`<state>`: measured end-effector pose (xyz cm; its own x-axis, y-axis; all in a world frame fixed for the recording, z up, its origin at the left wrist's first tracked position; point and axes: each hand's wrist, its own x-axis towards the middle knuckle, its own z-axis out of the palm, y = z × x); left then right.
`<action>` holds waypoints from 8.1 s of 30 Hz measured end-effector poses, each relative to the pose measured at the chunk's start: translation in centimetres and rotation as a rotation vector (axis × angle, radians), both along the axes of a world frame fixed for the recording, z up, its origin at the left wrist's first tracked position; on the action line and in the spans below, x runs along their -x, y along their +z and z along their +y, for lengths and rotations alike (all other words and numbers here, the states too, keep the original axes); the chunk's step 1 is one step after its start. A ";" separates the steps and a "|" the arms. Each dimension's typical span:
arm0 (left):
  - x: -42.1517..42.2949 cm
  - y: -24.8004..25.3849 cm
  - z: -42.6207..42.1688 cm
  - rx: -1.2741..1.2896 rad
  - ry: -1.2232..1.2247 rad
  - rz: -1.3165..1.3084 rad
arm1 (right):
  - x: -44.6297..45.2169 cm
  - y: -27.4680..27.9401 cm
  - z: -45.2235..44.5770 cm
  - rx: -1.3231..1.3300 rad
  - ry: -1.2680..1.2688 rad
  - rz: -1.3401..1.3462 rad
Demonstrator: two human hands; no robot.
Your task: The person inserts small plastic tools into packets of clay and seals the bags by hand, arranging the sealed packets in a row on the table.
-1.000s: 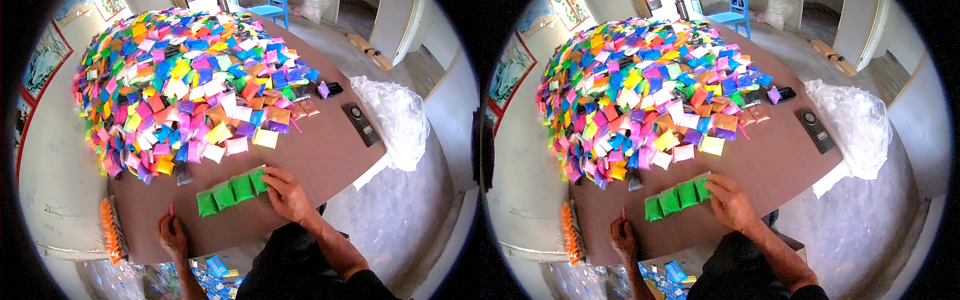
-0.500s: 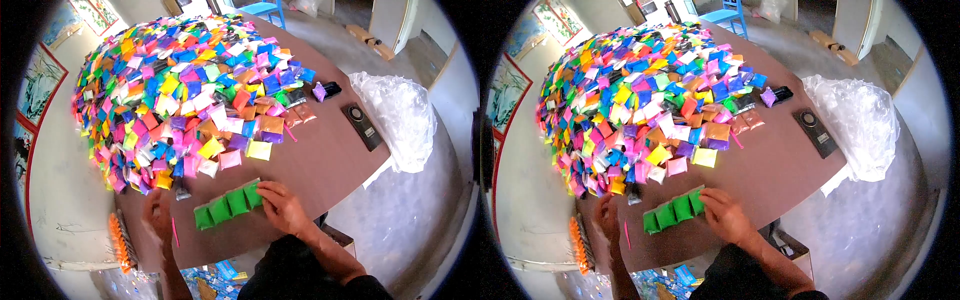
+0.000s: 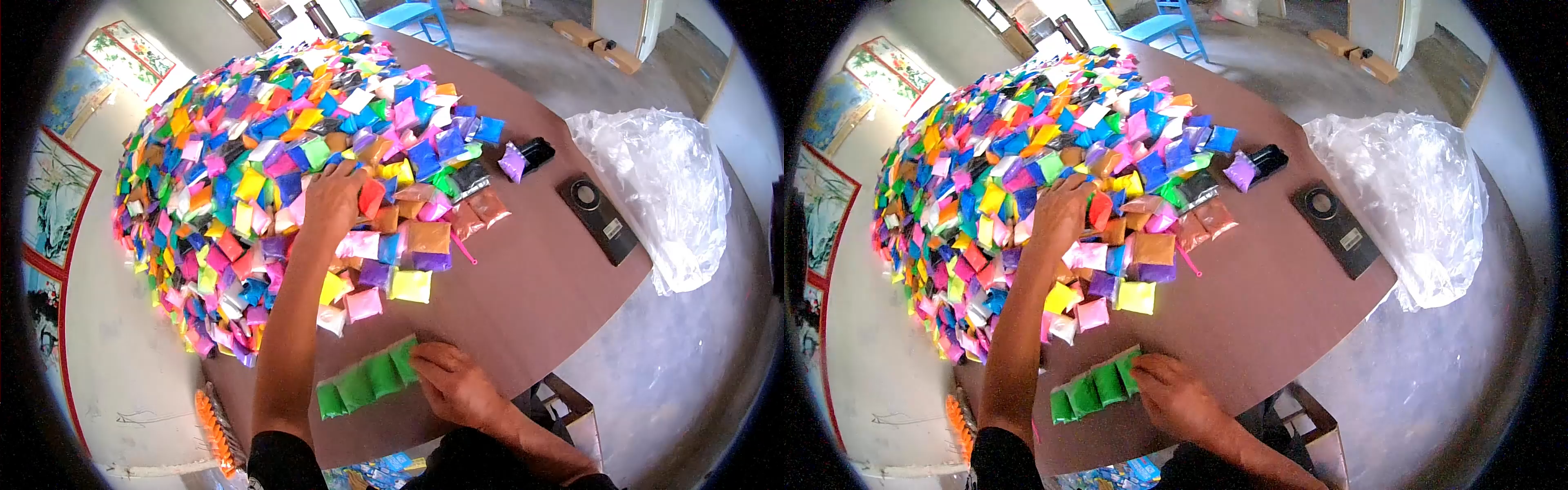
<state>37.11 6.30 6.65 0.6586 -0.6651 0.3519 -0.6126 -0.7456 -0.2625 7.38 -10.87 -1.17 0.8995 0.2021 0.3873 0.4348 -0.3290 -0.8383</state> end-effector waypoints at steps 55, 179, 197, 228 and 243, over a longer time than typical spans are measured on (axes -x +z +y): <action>46.4 -2.6 -1.9 0.901 0.171 0.399 | 16.9 2.0 1.5 -0.750 -0.088 0.570; 34.1 -1.7 4.5 0.237 0.166 0.191 | 15.2 -5.5 -0.8 -1.132 0.092 0.787; 43.7 -3.0 -3.1 0.800 0.147 0.756 | 15.9 -4.6 -0.6 -1.315 0.075 0.800; 46.4 -4.5 -0.5 1.206 0.372 1.077 | 16.7 -4.9 0.6 -0.929 0.134 0.720; 46.3 -3.4 -0.4 1.021 0.474 1.110 | 16.3 -4.1 -0.3 -0.846 0.171 0.787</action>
<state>-9.15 5.86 3.21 0.9532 -0.1268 -0.2746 0.1800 -0.4919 0.8518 -8.91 -11.19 -5.30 0.9373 0.2883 -0.1958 -0.3177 0.4759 -0.8201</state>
